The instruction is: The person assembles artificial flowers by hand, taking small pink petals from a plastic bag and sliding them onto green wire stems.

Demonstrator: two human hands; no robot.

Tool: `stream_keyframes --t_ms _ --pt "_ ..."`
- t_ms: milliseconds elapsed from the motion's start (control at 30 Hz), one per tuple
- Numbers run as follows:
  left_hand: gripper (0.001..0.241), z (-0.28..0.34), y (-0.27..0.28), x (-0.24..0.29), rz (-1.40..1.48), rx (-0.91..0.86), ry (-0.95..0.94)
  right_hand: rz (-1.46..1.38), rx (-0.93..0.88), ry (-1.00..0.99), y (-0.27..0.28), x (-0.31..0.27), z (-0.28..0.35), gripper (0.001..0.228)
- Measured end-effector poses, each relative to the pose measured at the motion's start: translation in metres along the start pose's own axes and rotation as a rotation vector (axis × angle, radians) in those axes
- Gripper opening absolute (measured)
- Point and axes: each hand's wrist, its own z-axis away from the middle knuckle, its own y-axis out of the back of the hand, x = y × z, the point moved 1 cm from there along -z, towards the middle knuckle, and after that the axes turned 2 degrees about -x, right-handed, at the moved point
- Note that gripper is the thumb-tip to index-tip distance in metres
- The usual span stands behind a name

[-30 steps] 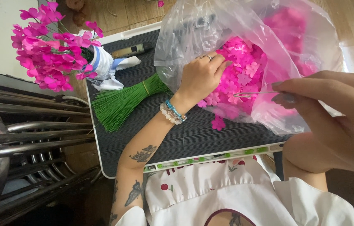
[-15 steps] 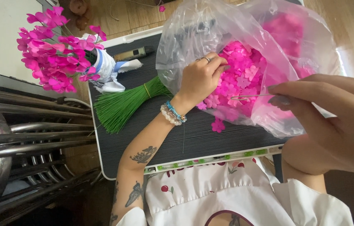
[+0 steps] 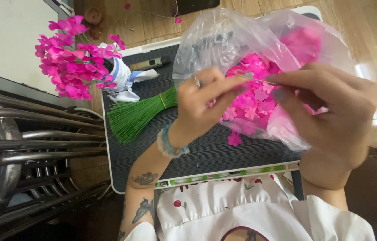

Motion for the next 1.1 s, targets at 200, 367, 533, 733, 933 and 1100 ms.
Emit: stream_keyframes --t_ms 200,367,533,733,933,1100 --pt "0.017 -0.012 0.033 0.057 -0.21 0.038 -0.189 -0.053 0.056 0.195 -0.015 -0.004 -0.007 0.014" --pt "0.016 -0.017 0.041 0.074 -0.141 0.063 -0.231 -0.012 0.132 0.328 -0.019 -0.005 -0.005 0.017" --pt "0.018 -0.016 0.042 0.077 -0.237 0.008 -0.279 0.04 0.109 0.463 -0.018 -0.003 -0.004 0.011" --pt "0.019 -0.014 0.043 0.078 -0.135 0.013 -0.227 -0.008 0.13 0.379 -0.02 -0.007 -0.002 0.005" --pt "0.011 -0.022 0.047 0.084 -0.105 -0.013 -0.231 -0.076 0.174 0.289 -0.024 -0.013 -0.004 0.009" --pt "0.008 -0.019 0.044 0.081 -0.039 0.05 -0.215 -0.091 0.185 0.157 -0.027 -0.025 -0.004 0.011"
